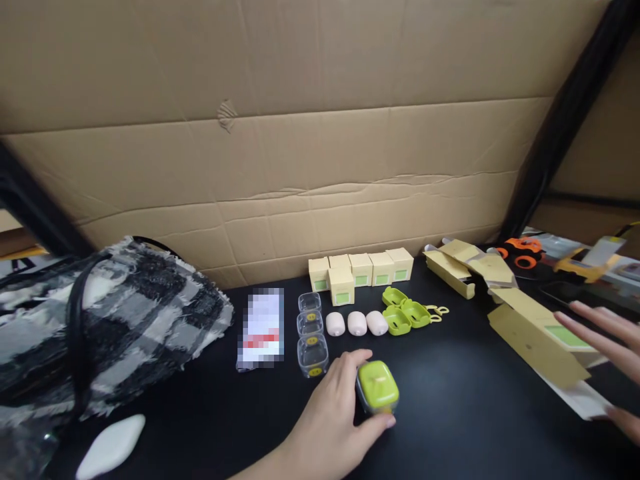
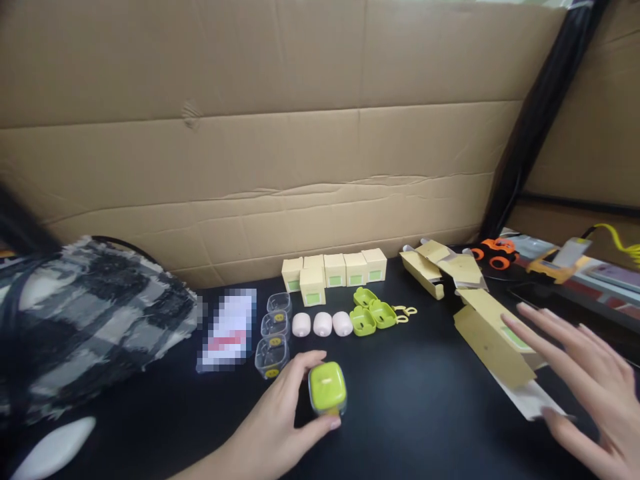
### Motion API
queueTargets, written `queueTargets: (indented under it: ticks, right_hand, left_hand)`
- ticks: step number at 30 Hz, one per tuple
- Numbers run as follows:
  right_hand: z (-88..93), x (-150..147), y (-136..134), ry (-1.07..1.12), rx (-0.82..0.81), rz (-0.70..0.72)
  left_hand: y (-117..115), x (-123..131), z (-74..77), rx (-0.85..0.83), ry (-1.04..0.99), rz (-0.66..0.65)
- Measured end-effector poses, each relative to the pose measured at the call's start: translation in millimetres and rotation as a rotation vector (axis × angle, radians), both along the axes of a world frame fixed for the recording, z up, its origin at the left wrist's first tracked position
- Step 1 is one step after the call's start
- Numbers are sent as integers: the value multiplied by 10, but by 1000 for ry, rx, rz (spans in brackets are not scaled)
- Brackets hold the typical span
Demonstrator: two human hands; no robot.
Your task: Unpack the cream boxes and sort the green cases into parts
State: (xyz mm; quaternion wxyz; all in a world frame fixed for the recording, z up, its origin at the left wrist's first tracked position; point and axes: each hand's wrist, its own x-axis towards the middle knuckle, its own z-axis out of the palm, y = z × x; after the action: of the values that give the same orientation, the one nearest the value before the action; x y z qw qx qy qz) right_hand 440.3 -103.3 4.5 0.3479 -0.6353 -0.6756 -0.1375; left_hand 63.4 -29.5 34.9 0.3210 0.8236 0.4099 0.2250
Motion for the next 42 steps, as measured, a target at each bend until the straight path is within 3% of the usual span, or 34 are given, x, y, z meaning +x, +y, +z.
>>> queueTargets:
  ticks: [3, 7, 10, 12, 16, 22, 25, 29, 32, 34, 36, 37, 40, 42]
  right_hand:
    - [231, -531, 99, 45, -16, 152]
    - [501, -1465, 331, 99, -426, 675]
    - [584, -1948, 478, 244, -552, 930]
    - [575, -2092, 533, 354, -577, 995]
    - [518, -2122, 579, 663, -562, 892]
    - [512, -2007, 652, 1209, -520, 681]
    - [472, -1942, 667, 1234, -523, 633]
    - [423, -1904, 656, 1185, -537, 633]
    - [440, -1915, 652, 1137, -544, 648]
    - [462, -1935, 644, 1112, -546, 657]
    - [468, -1957, 619, 1097, -540, 700]
    - [461, -1966, 599, 1080, -537, 750]
    - [411, -1975, 528, 975, -549, 944]
    - [397, -1958, 495, 888, -562, 981]
  left_hand:
    - [-101, -161, -9, 54, 68, -46]
    - [-226, -316, -150, 205, 79, -63]
    - [-261, -375, -243, 391, 15, -58]
    - [-253, -409, -255, 461, -41, -52]
    - [-208, -512, -184, 448, -52, -8]
    - [-162, -638, -33, 478, 213, -20]
    - [-145, -647, 10, 540, 304, 11]
    - [-96, -679, 21, 488, 300, 12]
    - [-90, -729, 16, 472, 199, 14]
    - [-122, -719, 12, 488, 17, 96]
    - [-171, -631, -6, 289, -248, 114]
    - [-194, -554, -25, 74, -385, 79]
    - [-223, -261, -118, -786, -662, -169]
    - [-203, -110, -181, -1005, -757, -236]
